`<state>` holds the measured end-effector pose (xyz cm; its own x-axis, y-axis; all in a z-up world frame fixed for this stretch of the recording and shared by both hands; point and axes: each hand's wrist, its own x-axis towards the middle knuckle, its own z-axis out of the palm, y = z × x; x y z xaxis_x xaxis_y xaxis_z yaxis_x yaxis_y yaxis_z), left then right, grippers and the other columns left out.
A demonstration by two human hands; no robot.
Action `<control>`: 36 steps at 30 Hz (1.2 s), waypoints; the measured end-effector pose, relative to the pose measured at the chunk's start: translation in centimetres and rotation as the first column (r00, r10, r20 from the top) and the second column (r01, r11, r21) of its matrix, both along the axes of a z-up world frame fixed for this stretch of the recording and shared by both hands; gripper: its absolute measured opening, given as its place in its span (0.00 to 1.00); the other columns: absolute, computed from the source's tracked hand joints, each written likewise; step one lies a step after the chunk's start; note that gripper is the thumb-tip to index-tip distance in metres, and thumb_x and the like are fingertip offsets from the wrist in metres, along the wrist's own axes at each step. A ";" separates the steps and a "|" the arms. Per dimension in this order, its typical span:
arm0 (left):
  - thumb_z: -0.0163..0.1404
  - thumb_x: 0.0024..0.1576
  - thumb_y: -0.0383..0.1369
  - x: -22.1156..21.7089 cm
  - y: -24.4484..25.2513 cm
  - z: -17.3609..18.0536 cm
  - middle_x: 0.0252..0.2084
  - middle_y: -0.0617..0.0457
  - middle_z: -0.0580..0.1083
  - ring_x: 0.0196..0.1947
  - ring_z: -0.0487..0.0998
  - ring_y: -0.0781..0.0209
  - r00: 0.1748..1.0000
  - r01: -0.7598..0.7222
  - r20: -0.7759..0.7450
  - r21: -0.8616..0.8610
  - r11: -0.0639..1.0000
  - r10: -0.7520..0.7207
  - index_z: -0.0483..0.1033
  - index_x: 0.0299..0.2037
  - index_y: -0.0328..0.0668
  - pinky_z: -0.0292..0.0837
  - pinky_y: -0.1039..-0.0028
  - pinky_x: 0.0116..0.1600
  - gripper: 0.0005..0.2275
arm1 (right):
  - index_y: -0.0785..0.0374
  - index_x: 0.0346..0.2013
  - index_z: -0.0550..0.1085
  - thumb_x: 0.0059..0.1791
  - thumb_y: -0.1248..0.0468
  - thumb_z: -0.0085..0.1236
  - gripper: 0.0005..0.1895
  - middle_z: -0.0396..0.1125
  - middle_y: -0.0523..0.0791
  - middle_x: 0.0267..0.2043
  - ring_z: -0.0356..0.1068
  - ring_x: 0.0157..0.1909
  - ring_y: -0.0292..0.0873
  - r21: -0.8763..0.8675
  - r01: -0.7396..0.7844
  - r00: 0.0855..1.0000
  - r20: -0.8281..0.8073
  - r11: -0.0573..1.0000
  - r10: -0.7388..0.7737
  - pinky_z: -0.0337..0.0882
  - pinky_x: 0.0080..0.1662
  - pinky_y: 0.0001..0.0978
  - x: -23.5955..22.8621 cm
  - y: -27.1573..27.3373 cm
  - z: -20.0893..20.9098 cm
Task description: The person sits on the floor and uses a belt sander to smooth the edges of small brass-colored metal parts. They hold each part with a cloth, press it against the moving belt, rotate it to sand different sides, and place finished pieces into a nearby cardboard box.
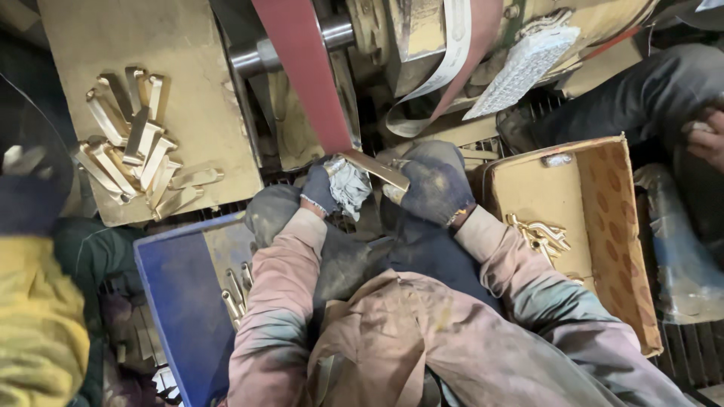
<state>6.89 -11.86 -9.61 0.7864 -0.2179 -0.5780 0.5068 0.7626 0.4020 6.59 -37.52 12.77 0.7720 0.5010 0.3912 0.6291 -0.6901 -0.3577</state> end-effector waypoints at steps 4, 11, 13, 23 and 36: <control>0.50 0.60 0.26 -0.1 0.4 -1.7 0.41 0.45 0.79 0.40 0.82 0.53 0.996 -0.073 0.041 -0.009 0.997 0.073 0.77 0.47 0.31 0.79 0.66 0.46 0.08 | 0.61 0.40 0.81 0.41 0.50 0.70 0.21 0.74 0.50 0.32 0.75 0.35 0.55 0.032 0.003 0.979 -0.204 0.999 0.004 0.73 0.40 0.46 0.9 0.9 -0.2; 0.47 0.61 0.26 -0.3 1.3 -6.0 0.43 0.45 0.79 0.43 0.80 0.55 0.970 -0.162 0.166 -0.118 0.980 0.180 0.76 0.49 0.32 0.77 0.66 0.51 0.09 | 0.61 0.36 0.79 0.43 0.48 0.70 0.20 0.72 0.52 0.27 0.73 0.31 0.57 -0.036 0.034 0.945 -0.323 0.999 -0.044 0.73 0.36 0.48 2.3 3.1 0.1; 0.45 0.63 0.26 -0.3 1.6 -6.7 0.44 0.45 0.78 0.44 0.80 0.54 0.966 -0.163 0.176 -0.155 0.974 0.190 0.76 0.49 0.32 0.77 0.66 0.53 0.09 | 0.59 0.35 0.80 0.40 0.48 0.70 0.19 0.72 0.51 0.24 0.73 0.29 0.57 -0.119 0.057 0.944 -0.317 0.991 -0.092 0.72 0.33 0.50 2.5 3.6 0.7; 0.39 0.67 0.33 -0.5 3.0 -10.4 0.47 0.45 0.78 0.48 0.78 0.51 0.962 -0.156 0.163 -0.323 0.934 0.217 0.76 0.48 0.35 0.74 0.62 0.57 0.12 | 0.61 0.34 0.78 0.45 0.49 0.66 0.18 0.72 0.53 0.27 0.73 0.31 0.58 0.045 -0.033 0.962 -0.271 0.998 0.044 0.72 0.35 0.50 4.0 5.6 -3.5; 0.48 0.66 0.26 -2.5 3.3 -1.7 0.44 0.42 0.77 0.41 0.80 0.47 0.964 -0.219 0.131 -0.107 0.970 0.232 0.74 0.50 0.32 0.77 0.58 0.49 0.07 | 0.61 0.45 0.80 0.44 0.47 0.66 0.24 0.74 0.53 0.34 0.74 0.37 0.58 -0.038 -0.014 0.893 -0.450 0.999 -0.004 0.73 0.39 0.50 1.9 3.6 -1.4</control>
<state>4.41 -8.53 -11.32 0.8935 -0.0720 -0.4433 0.2604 0.8873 0.3806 8.52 -33.91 11.38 0.8582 0.5131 -0.0173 0.4109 -0.7066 -0.5761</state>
